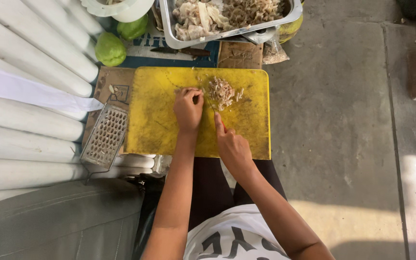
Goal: The person shreds cooked food items by hand and with a knife on a yellow cutting board, occasionally using the knife to scrape or separate the pieces.
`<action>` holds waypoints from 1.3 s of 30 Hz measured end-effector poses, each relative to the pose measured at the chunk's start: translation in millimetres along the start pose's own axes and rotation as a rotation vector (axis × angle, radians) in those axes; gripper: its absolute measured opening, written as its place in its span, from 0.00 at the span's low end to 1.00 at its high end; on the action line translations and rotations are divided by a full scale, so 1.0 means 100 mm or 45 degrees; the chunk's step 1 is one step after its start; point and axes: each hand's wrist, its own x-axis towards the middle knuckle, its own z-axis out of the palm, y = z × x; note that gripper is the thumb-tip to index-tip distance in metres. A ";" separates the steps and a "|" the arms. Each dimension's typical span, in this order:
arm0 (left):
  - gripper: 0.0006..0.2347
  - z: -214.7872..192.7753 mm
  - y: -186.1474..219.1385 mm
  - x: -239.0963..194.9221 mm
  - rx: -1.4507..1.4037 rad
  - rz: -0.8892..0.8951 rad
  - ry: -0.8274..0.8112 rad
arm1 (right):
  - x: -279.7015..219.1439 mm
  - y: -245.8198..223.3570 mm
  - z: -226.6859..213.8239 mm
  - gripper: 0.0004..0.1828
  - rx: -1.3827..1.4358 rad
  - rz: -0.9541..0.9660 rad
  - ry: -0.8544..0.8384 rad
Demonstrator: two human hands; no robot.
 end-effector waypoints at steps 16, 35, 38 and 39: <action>0.04 -0.03 -0.04 0.00 0.027 0.015 -0.055 | 0.40 0.12 0.05 0.35 0.417 0.116 -0.192; 0.03 -0.01 -0.04 0.00 0.019 -0.012 -0.020 | 0.12 0.21 -0.01 0.34 0.380 0.097 -0.199; 0.03 -0.05 -0.05 0.00 0.014 0.037 0.000 | 0.09 0.24 -0.14 0.33 0.471 0.133 -0.248; 0.03 -0.05 -0.04 -0.01 0.013 0.054 -0.001 | 0.07 0.25 -0.17 0.33 0.521 0.153 -0.264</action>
